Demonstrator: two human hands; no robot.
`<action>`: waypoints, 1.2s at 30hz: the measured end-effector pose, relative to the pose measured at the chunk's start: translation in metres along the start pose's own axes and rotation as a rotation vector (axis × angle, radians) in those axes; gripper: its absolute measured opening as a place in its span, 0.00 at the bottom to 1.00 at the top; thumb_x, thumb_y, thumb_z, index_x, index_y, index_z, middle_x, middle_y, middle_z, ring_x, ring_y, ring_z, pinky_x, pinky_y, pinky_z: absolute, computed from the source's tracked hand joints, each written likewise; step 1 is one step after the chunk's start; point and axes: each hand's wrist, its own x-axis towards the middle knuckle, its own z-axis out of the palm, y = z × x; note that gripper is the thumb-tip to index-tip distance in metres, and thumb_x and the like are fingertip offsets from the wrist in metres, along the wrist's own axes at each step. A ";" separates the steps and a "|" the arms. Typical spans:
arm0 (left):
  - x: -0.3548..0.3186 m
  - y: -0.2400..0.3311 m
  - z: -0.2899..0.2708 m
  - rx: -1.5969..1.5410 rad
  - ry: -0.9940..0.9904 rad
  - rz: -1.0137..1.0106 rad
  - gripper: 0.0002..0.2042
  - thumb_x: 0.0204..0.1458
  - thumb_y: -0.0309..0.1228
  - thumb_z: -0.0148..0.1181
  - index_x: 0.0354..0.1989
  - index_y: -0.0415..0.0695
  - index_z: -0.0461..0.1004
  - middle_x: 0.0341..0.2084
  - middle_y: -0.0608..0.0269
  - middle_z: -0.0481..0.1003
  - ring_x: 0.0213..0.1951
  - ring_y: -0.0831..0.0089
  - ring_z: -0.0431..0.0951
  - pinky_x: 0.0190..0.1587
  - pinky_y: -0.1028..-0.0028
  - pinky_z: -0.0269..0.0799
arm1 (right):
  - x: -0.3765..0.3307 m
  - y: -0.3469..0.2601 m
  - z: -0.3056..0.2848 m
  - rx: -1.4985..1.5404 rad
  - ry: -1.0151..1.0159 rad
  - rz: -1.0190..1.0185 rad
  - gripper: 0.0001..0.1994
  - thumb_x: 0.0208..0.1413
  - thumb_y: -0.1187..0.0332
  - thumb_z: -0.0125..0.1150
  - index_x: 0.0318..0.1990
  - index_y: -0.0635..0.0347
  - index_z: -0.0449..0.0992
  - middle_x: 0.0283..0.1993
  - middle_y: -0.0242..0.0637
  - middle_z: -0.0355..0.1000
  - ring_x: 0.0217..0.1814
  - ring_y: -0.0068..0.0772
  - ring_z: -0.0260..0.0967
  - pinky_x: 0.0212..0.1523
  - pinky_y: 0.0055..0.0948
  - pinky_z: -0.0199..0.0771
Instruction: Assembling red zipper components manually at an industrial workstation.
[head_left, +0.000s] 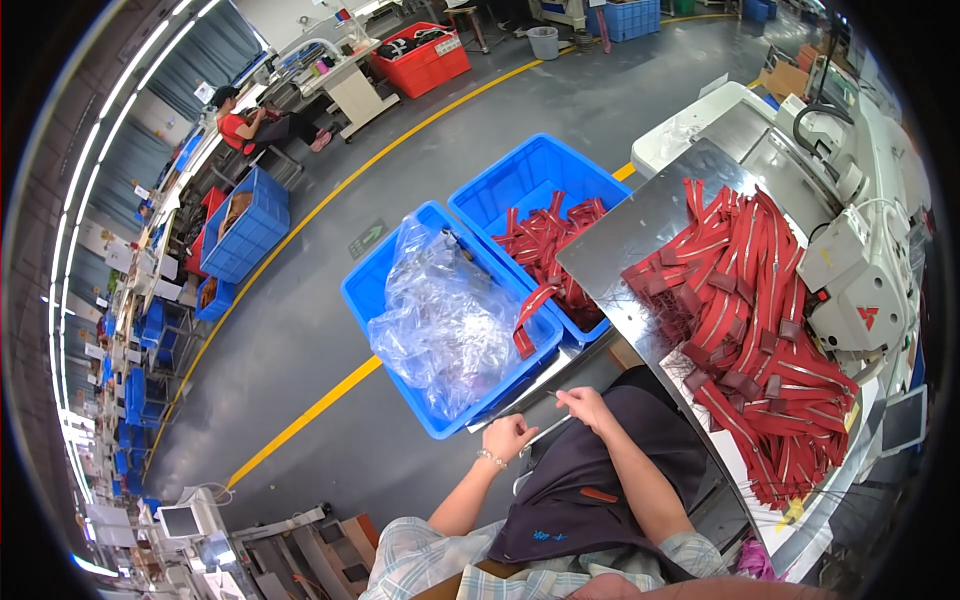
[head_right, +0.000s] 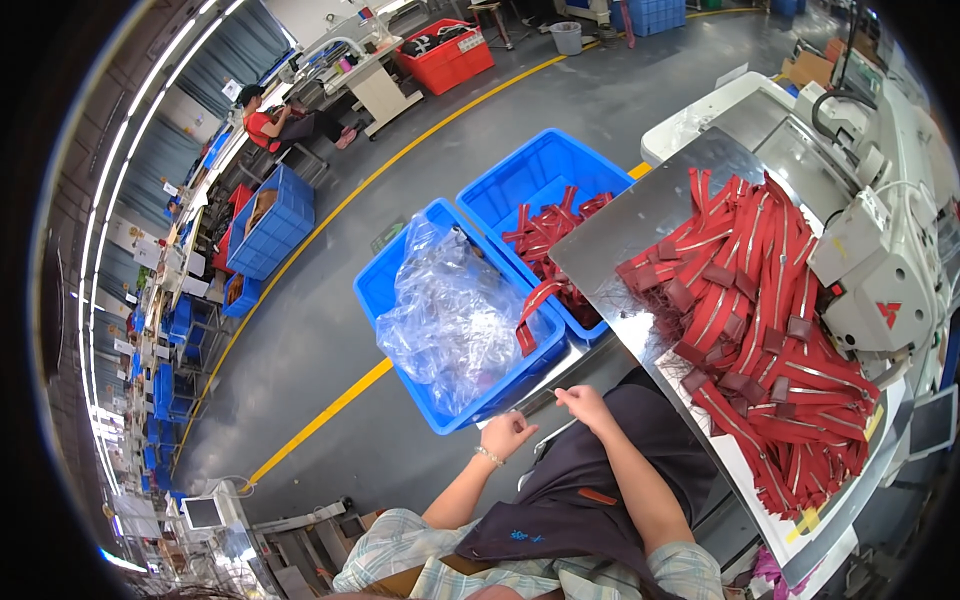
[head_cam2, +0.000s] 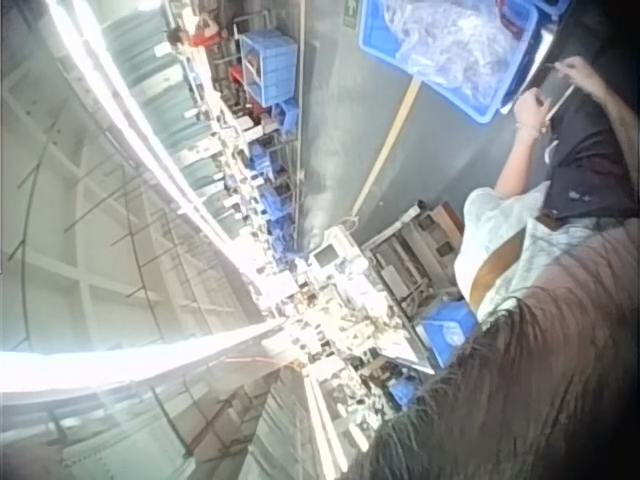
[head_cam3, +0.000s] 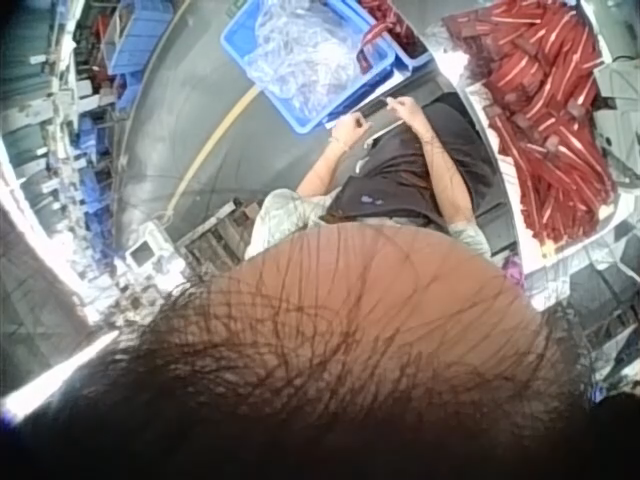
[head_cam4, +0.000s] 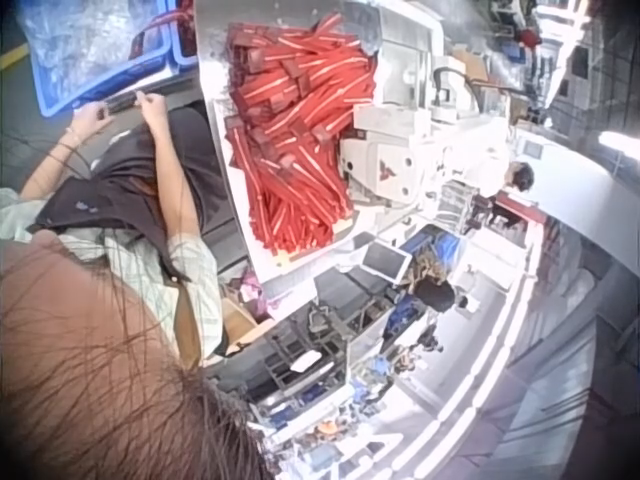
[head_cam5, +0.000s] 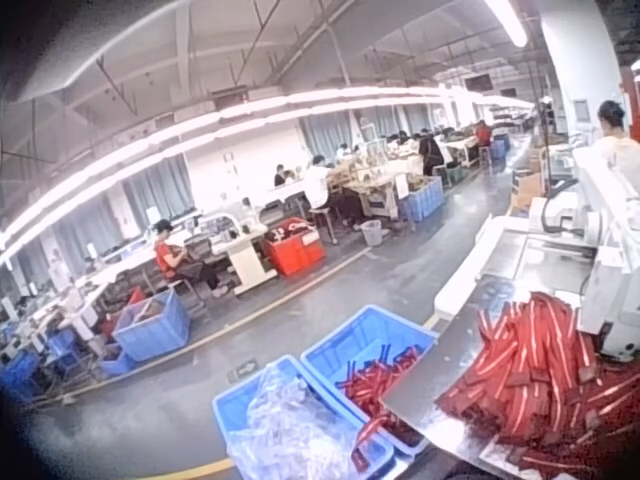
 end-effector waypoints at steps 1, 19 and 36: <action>0.001 0.008 -0.009 0.193 -0.011 0.047 0.08 0.42 0.37 0.57 0.21 0.45 0.71 0.16 0.62 0.71 0.21 0.67 0.72 0.24 0.70 0.64 | -0.001 0.002 -0.006 -0.023 0.016 0.027 0.16 0.51 0.56 0.52 0.27 0.62 0.74 0.12 0.24 0.55 0.11 0.13 0.47 0.10 0.17 0.42; 0.229 -0.020 0.034 0.021 -0.181 -0.065 0.24 0.29 0.42 0.68 0.36 0.42 0.73 0.32 0.57 0.75 0.37 0.64 0.75 0.41 0.70 0.68 | -0.037 -0.017 -0.025 0.101 0.039 0.099 0.16 0.54 0.58 0.47 0.30 0.62 0.73 0.13 0.21 0.52 0.11 0.10 0.42 0.11 0.15 0.37; 0.204 -0.030 0.000 -0.459 0.050 0.211 0.02 0.41 0.25 0.58 0.23 0.40 0.74 0.14 0.65 0.72 0.18 0.82 0.68 0.23 0.80 0.64 | -0.024 -0.030 -0.028 0.220 0.039 0.058 0.14 0.57 0.58 0.43 0.35 0.60 0.70 0.14 0.21 0.52 0.11 0.10 0.41 0.10 0.15 0.37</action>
